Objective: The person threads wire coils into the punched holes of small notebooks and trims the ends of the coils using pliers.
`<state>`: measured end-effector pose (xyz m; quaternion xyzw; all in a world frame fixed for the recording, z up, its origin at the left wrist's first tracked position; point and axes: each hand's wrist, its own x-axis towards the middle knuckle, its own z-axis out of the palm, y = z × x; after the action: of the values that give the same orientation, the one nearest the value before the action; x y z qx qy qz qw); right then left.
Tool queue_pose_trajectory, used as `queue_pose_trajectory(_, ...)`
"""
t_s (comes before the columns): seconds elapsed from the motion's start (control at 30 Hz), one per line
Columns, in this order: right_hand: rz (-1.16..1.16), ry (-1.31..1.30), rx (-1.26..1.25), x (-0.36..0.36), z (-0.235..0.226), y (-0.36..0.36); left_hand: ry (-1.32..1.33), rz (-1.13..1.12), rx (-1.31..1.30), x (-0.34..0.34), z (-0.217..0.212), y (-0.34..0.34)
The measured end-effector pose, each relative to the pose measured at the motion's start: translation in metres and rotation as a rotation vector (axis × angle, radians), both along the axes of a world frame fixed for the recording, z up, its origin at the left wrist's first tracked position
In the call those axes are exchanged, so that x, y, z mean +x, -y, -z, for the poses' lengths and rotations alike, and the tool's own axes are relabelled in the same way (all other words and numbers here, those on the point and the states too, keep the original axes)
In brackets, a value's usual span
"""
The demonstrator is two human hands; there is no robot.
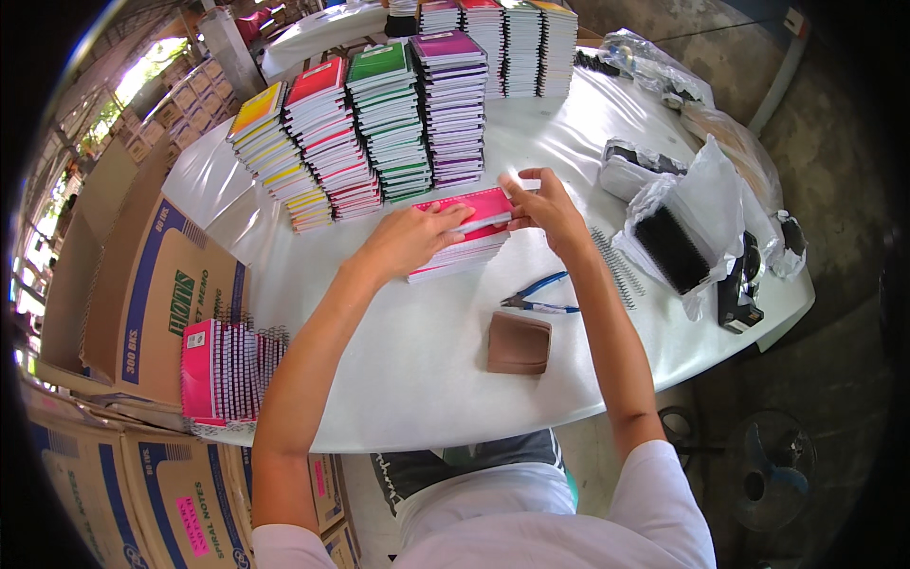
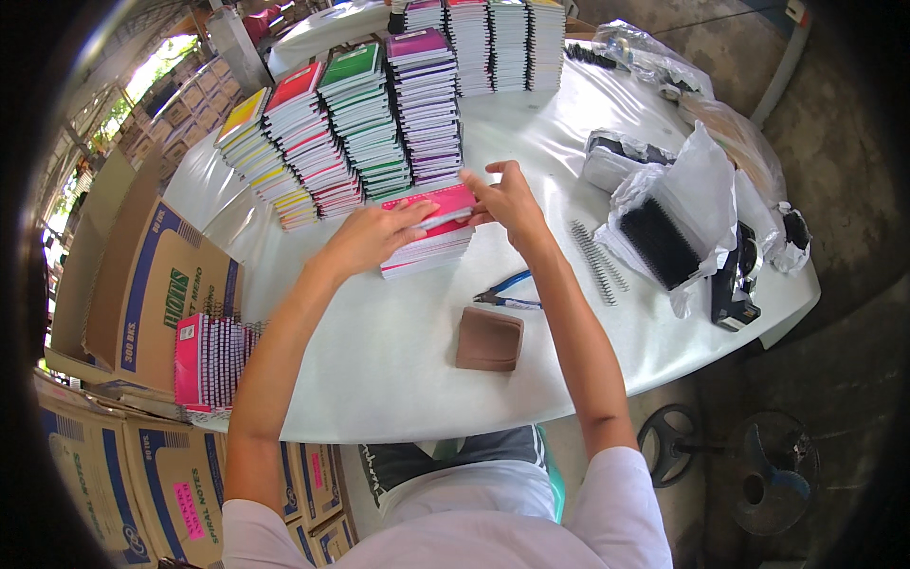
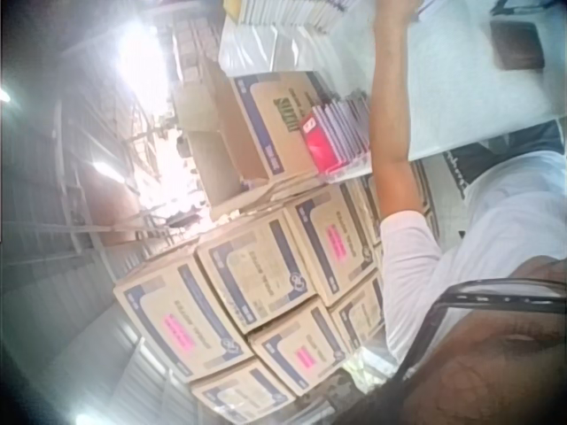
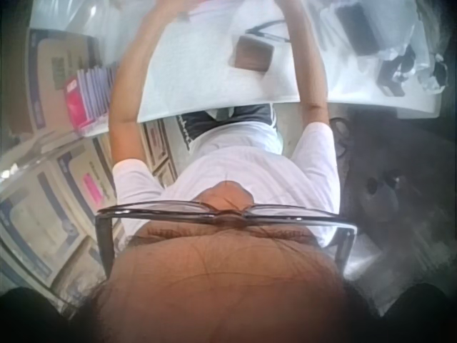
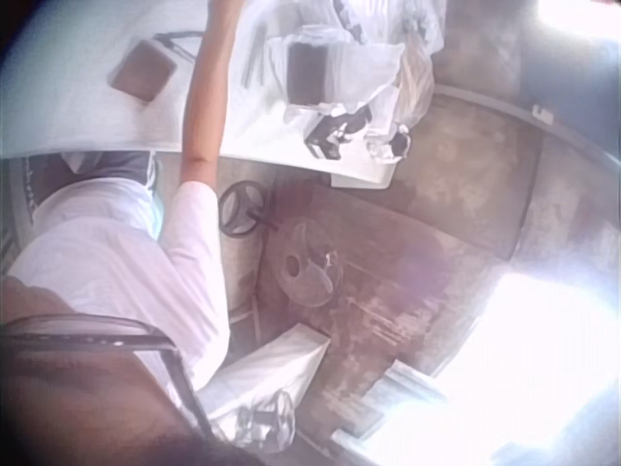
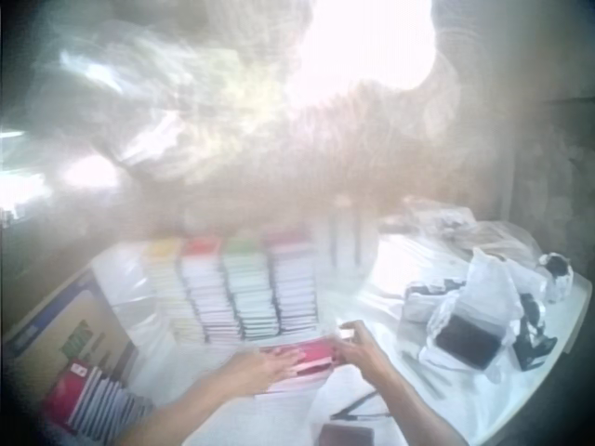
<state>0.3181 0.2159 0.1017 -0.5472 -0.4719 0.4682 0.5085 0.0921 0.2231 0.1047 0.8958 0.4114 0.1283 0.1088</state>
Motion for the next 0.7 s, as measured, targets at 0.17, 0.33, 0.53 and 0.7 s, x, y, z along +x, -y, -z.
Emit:
queue_pose_trajectory(0.17, -0.069, 0.239, 0.195, 0.004, 0.004, -0.004, 0.569, -0.133, 0.260, -0.022, 0.018, 0.013)
queue_pose_trajectory(0.33, -0.306, -0.021, 0.333, -0.024, 0.018, 0.073, 1.173, -0.346, -0.248, -0.060, 0.034, 0.086)
queue_pose_trajectory(0.53, -0.327, 0.114, 0.183, -0.065, 0.110, 0.120, 1.254, -0.344, -0.556, -0.085, 0.104, 0.154)
queue_pose_trajectory(0.7, -0.286, 0.121, 0.243, -0.077, 0.103, 0.131, 1.144, -0.353, -0.537, -0.098, 0.102, 0.169)
